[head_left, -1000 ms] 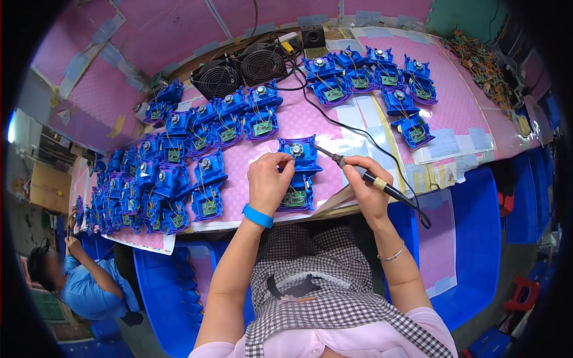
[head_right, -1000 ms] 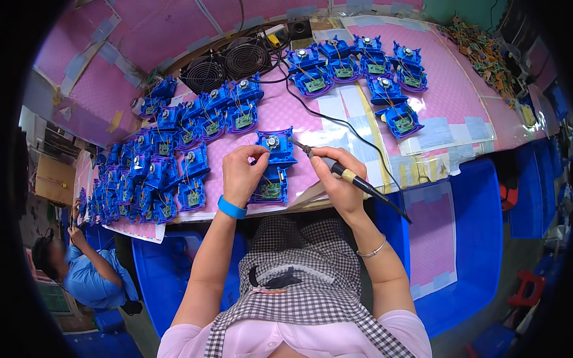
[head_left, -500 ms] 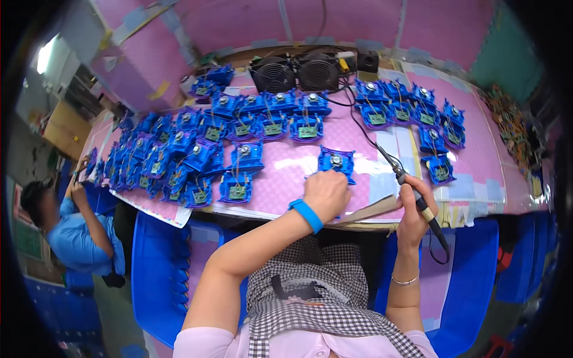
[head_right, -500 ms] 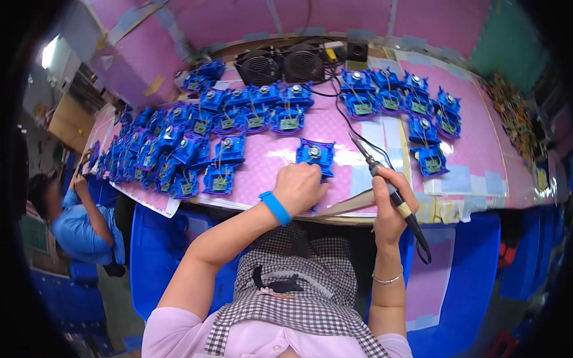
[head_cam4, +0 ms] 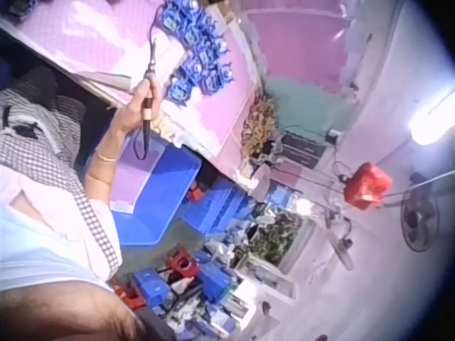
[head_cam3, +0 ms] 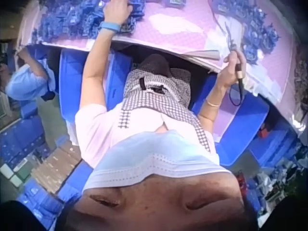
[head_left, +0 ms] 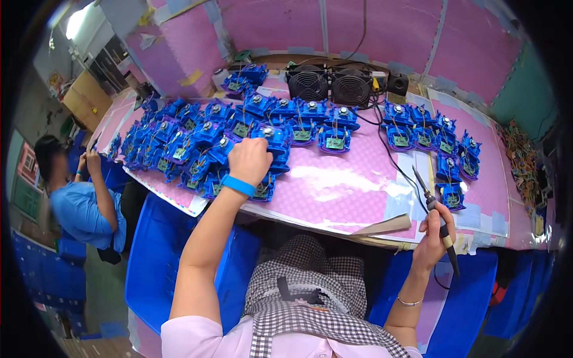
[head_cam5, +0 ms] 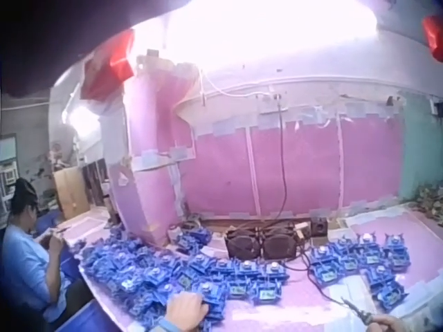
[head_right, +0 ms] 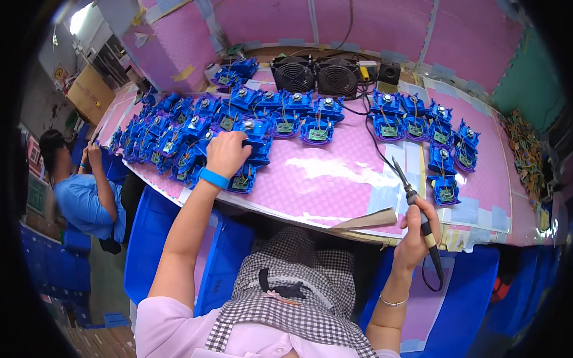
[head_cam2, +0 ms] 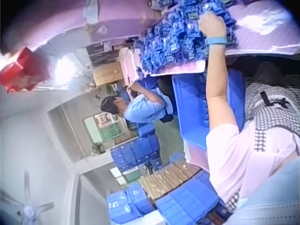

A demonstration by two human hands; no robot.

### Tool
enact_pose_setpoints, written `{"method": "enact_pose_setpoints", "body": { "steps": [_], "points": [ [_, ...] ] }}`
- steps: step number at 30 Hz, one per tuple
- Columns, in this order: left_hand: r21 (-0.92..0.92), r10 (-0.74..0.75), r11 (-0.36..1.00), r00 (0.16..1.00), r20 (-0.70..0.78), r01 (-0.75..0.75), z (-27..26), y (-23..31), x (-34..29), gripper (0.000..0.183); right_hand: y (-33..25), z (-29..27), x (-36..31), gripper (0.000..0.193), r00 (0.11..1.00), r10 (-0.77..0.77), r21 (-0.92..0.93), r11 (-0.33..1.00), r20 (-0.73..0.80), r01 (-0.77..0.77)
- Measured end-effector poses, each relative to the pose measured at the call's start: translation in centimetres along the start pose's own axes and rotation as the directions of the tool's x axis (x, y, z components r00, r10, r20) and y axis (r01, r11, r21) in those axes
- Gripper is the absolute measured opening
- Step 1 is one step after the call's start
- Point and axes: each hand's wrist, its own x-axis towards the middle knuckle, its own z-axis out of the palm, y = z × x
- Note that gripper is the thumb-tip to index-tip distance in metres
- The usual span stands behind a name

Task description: Soldering electronic components onto blue circuit boards at an assembly line workbench.

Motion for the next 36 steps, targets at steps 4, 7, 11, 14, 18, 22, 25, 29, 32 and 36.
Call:
{"method": "enact_pose_setpoints", "body": {
  "steps": [4, 7, 11, 14, 18, 22, 25, 29, 32, 36],
  "points": [
    [-0.237, -0.005, 0.966, 0.902, -0.431, -0.107, -1.6, -3.1, -2.0, 0.025, 0.7, 3.5, -0.7, 0.019, 0.991, 0.0, 0.026, 1.0, 0.135, -0.004],
    [-0.697, -0.373, 0.716, 0.859, -0.351, 0.026, -4.1, -9.8, -6.2, 0.04, 1.8, 4.4, -1.0, 0.019, 0.996, -0.013, 0.007, 1.0, 0.093, 0.012],
    [-0.982, -0.534, -0.176, 0.831, 0.155, 0.07, -6.4, -22.3, -15.6, 0.054, 1.9, 4.8, 0.0, 0.025, 0.999, -0.007, 0.066, 0.998, 0.034, 0.005],
    [-0.954, -0.755, -0.298, 0.615, 0.226, -0.016, -2.9, -32.5, -25.9, 0.05, 2.3, 7.1, -0.5, 0.028, 0.994, -0.021, 0.08, 0.997, 0.111, 0.012],
    [-0.891, -0.897, -0.277, 0.235, 0.374, 0.36, 6.0, -40.5, -36.8, 0.045, 2.6, 9.4, -0.4, 0.029, 0.992, -0.028, 0.007, 1.0, 0.123, 0.027],
    [-0.245, -0.903, 0.429, 0.408, -0.135, 0.869, 17.5, -46.2, -41.3, 0.038, 3.2, 11.7, -0.5, 0.026, 0.989, -0.022, -0.047, 0.998, 0.148, 0.029],
    [-0.01, -0.828, 0.558, 0.558, 0.049, 0.829, 22.7, -42.4, -30.9, 0.036, 1.9, 12.3, 0.1, 0.027, 0.994, -0.05, -0.148, 0.987, 0.098, 0.064],
    [0.172, -0.712, 0.7, 0.657, 0.246, 0.693, 28.3, -48.1, -27.0, 0.031, 2.1, 11.0, 1.2, 0.033, 0.995, -0.054, -0.247, 0.966, 0.078, 0.072],
    [0.256, -0.74, 0.672, 0.618, 0.265, 0.695, 31.8, -52.1, -25.2, 0.029, 2.2, 13.0, -0.4, 0.029, 0.986, -0.164, -0.392, 0.91, -0.036, 0.137],
    [-0.065, -0.793, 0.575, 0.575, 0.201, 0.816, 36.6, -53.8, -24.6, 0.037, 2.3, 13.4, -0.6, 0.028, 0.976, -0.101, -0.428, 0.904, -0.191, 0.01]
  ]
}}
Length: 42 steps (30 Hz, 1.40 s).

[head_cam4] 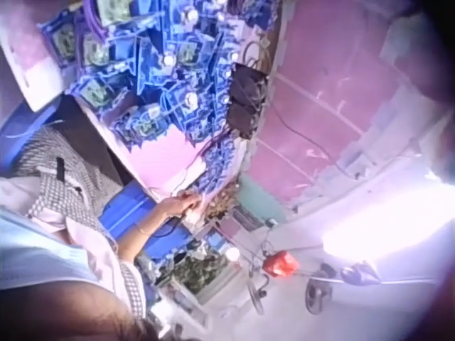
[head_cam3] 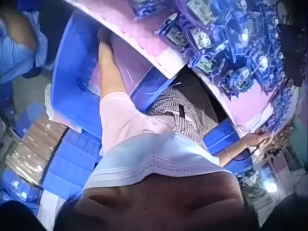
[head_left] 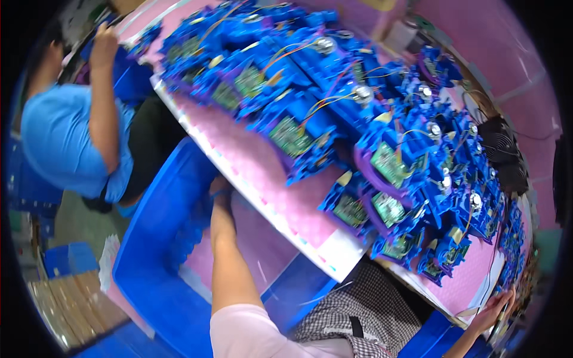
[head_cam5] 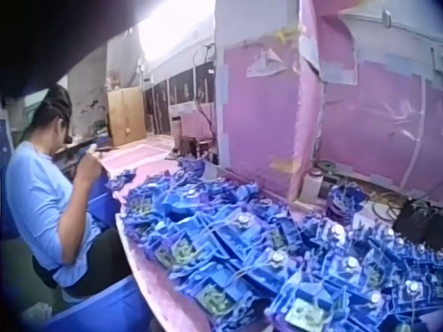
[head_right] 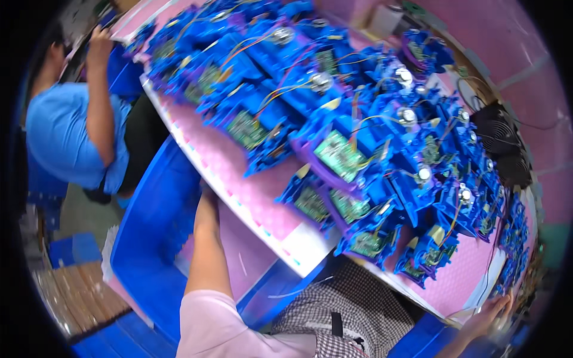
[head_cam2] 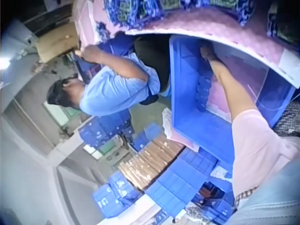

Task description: Soldering electronic components onto blue circuit boards at an assembly line workbench.

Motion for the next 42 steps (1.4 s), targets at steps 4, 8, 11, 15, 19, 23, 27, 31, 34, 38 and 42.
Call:
{"method": "enact_pose_setpoints", "body": {
  "steps": [4, 8, 11, 15, 19, 23, 27, 31, 34, 38, 42],
  "points": [
    [-0.032, 0.003, 0.999, 0.999, 0.053, -0.002, 3.0, -0.9, -1.4, 0.039, 1.3, -0.7, 1.3, 0.025, 0.995, -0.071, -0.016, 0.997, 0.069, 0.072],
    [-0.001, -0.089, 0.996, 0.995, 0.047, 0.089, 3.5, -1.2, -5.4, 0.041, 1.8, -0.1, 1.1, 0.024, 0.993, -0.067, -0.012, 0.998, 0.099, 0.069],
    [0.152, -0.031, 0.988, 0.981, 0.192, 0.002, 0.6, -2.2, -9.9, 0.046, 2.9, 0.2, 0.8, 0.023, 0.99, -0.027, 0.054, 0.998, 0.137, 0.02],
    [-0.706, -0.197, 0.263, 0.753, 0.628, 0.657, -5.9, -2.3, -18.0, 0.043, 3.1, -1.4, 0.6, 0.023, 0.984, -0.08, 0.106, 0.992, 0.161, 0.064],
    [-0.355, 0.538, 0.623, 0.711, -0.453, -0.698, -17.3, 2.5, -26.2, 0.061, 3.4, -3.3, 0.4, 0.022, 0.978, -0.118, 0.091, 0.99, 0.17, 0.104],
    [-0.841, 0.737, -0.143, 0.623, 0.261, 0.522, -27.2, 19.5, -33.5, 0.064, 1.7, -1.1, 0.9, 0.017, 0.932, -0.18, 0.239, 0.965, 0.314, 0.106],
    [-0.943, 0.783, 0.296, 0.527, 0.33, 0.151, -28.0, 39.0, -42.2, 0.051, -0.1, -5.7, 5.0, 0.018, 0.866, -0.327, 0.229, 0.94, 0.379, 0.254],
    [-0.951, 0.834, 0.297, 0.51, 0.213, -0.089, -20.3, 51.7, -46.7, 0.043, 0.8, -6.8, 7.9, 0.021, 0.714, -0.403, 0.172, 0.911, 0.572, 0.376],
    [-0.886, 0.846, 0.353, 0.506, 0.166, -0.3, -15.8, 54.6, -46.6, 0.042, 3.2, -4.6, 8.0, 0.039, 0.672, -0.304, 0.151, 0.949, 0.675, 0.278],
    [-0.67, 0.892, 0.45, 0.341, 0.298, -0.591, -17.7, 52.7, -44.0, 0.037, 5.2, -4.2, 7.0, 0.037, 0.511, -0.144, 0.113, 0.989, 0.848, 0.092],
    [-0.748, 0.74, 0.617, 0.502, 0.447, -0.245, -20.8, 56.6, -41.6, 0.04, 5.7, -3.6, 6.5, 0.04, 0.522, -0.254, 0.268, 0.962, 0.814, 0.05]
  ]
}}
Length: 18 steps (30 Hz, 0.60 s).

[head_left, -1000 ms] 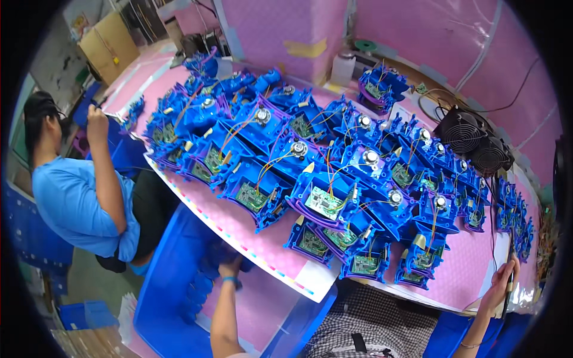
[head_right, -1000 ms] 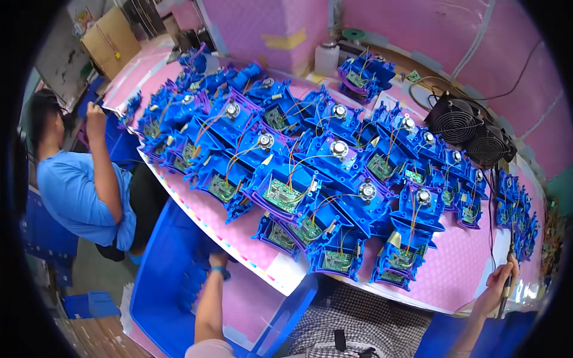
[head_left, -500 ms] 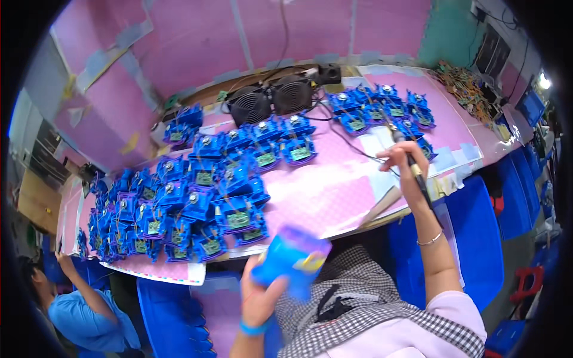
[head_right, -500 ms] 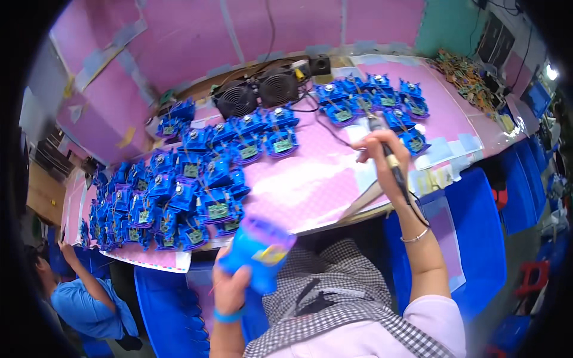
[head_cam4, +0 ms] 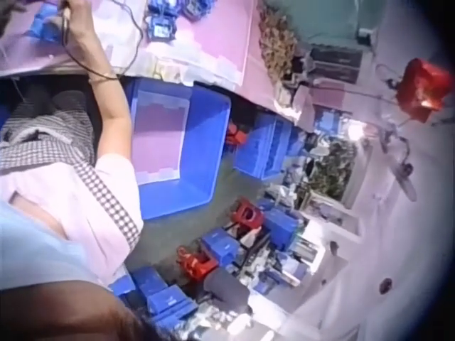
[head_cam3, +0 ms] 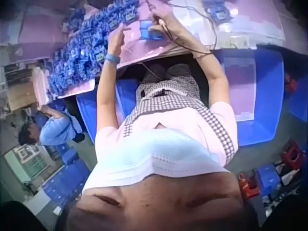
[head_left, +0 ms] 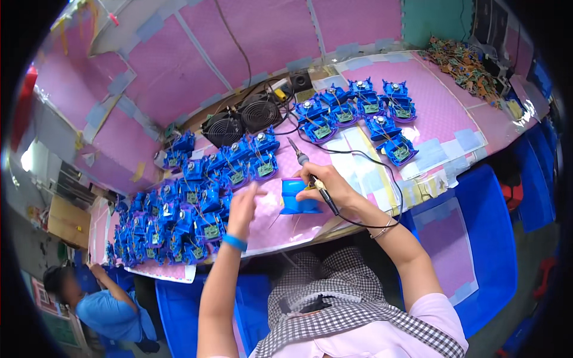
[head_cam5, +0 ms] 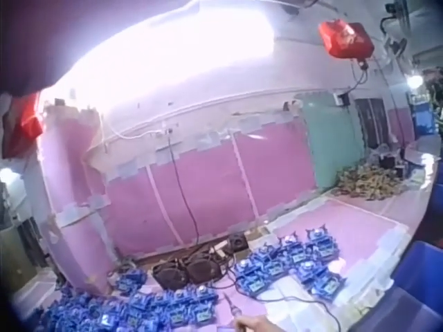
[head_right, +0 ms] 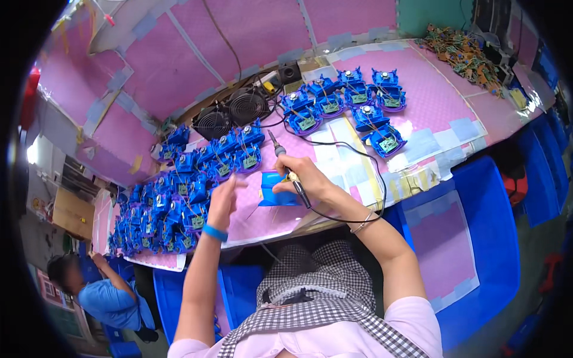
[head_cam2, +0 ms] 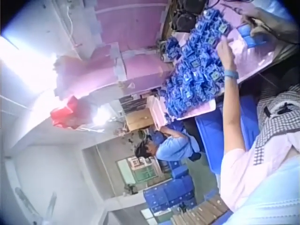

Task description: Soldering electronic components onto blue circuit boards at an assembly line workbench.

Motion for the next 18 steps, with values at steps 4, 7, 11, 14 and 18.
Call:
{"method": "enact_pose_setpoints", "body": {
  "steps": [4, 7, 11, 14, 18],
  "points": [
    [-0.021, -0.351, 0.924, 0.87, 0.345, 0.382, 3.7, 3.9, 4.0, 0.034, -0.2, 0.8, 0.3, 0.035, 0.976, -0.216, 0.033, 0.976, -0.024, 0.217],
    [0.148, -0.244, 0.965, 0.942, 0.23, 0.214, 3.2, 2.3, 6.9, 0.027, -1.6, 1.3, 0.1, 0.029, 0.942, -0.332, -0.031, 0.943, -0.045, 0.331],
    [0.149, -0.129, 0.982, 0.99, 0.056, 0.119, 1.4, -0.1, 7.9, 0.039, -3.1, 2.1, -2.0, 0.028, 0.938, -0.342, -0.294, 0.904, -0.064, 0.31],
    [0.222, 0.339, 0.926, 0.93, -0.142, -0.304, -0.4, -1.1, 4.5, 0.042, -2.4, 4.9, -5.2, 0.014, 0.915, -0.378, -0.543, 0.802, -0.138, 0.249],
    [-0.136, 0.221, 0.965, 0.974, -0.041, -0.225, -0.9, -2.6, -4.6, 0.04, -2.8, 7.9, -8.1, 0.014, 0.935, -0.314, -0.687, 0.717, -0.166, 0.119]
  ]
}}
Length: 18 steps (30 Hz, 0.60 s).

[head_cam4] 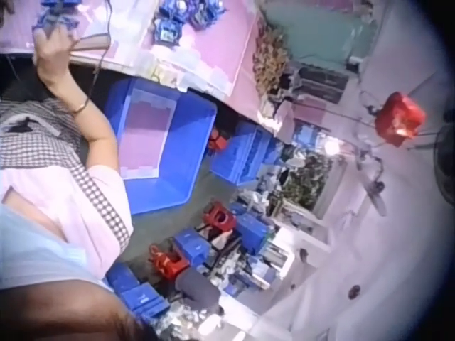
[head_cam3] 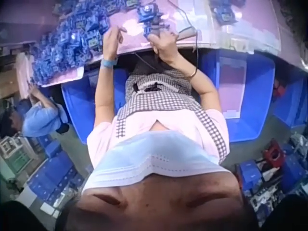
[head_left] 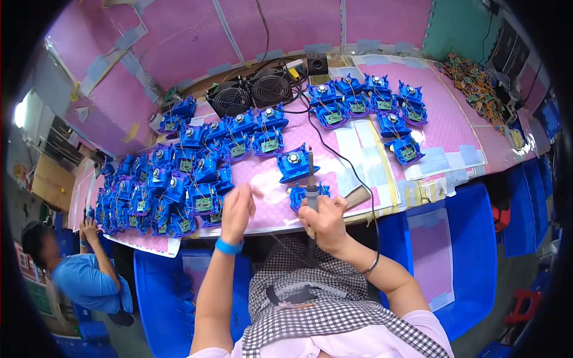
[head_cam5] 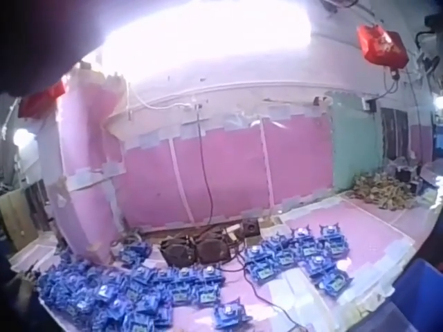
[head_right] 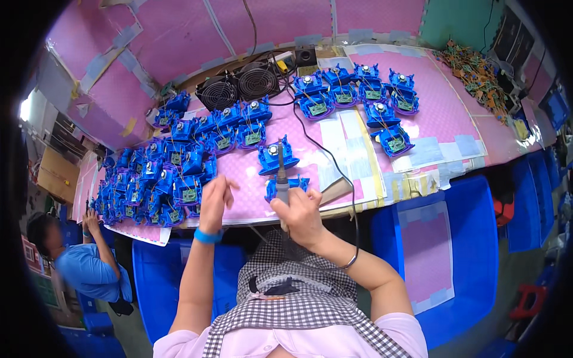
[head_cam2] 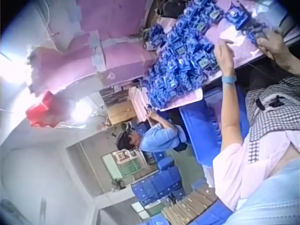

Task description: Soldering electronic components onto blue circuit boards at an assembly line workbench.

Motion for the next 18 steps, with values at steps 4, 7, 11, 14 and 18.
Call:
{"method": "enact_pose_setpoints", "body": {
  "steps": [4, 7, 11, 14, 18],
  "points": [
    [0.225, -0.004, 0.974, 0.993, -0.122, 0.031, 1.0, -2.1, -3.8, 0.033, -1.0, 1.0, 0.3, 0.024, 0.997, 0.029, 0.111, 0.994, -0.067, -0.022],
    [0.524, 0.077, 0.851, 0.993, -0.095, -0.016, 3.1, -1.2, -3.3, 0.035, 1.5, 0.2, 2.2, 0.022, 0.977, 0.168, 0.282, 0.951, -0.13, -0.125],
    [0.659, 0.201, 0.74, 0.979, -0.023, -0.136, 4.3, -2.0, -1.8, 0.035, 5.3, -0.6, 6.7, 0.018, 0.994, 0.084, 0.239, 0.969, -0.073, -0.065],
    [0.662, 0.231, 0.73, 0.973, -0.009, -0.167, 3.8, -2.0, -2.0, 0.035, 8.4, 0.7, 6.6, 0.017, 0.998, -0.018, 0.237, 0.971, 0.061, 0.003],
    [0.636, 0.37, 0.72, 0.929, -0.012, -0.279, 3.1, -2.4, -2.0, 0.038, 7.5, 0.5, 5.5, 0.015, 0.995, 0.091, 0.21, 0.973, 0.047, -0.099]
  ]
}}
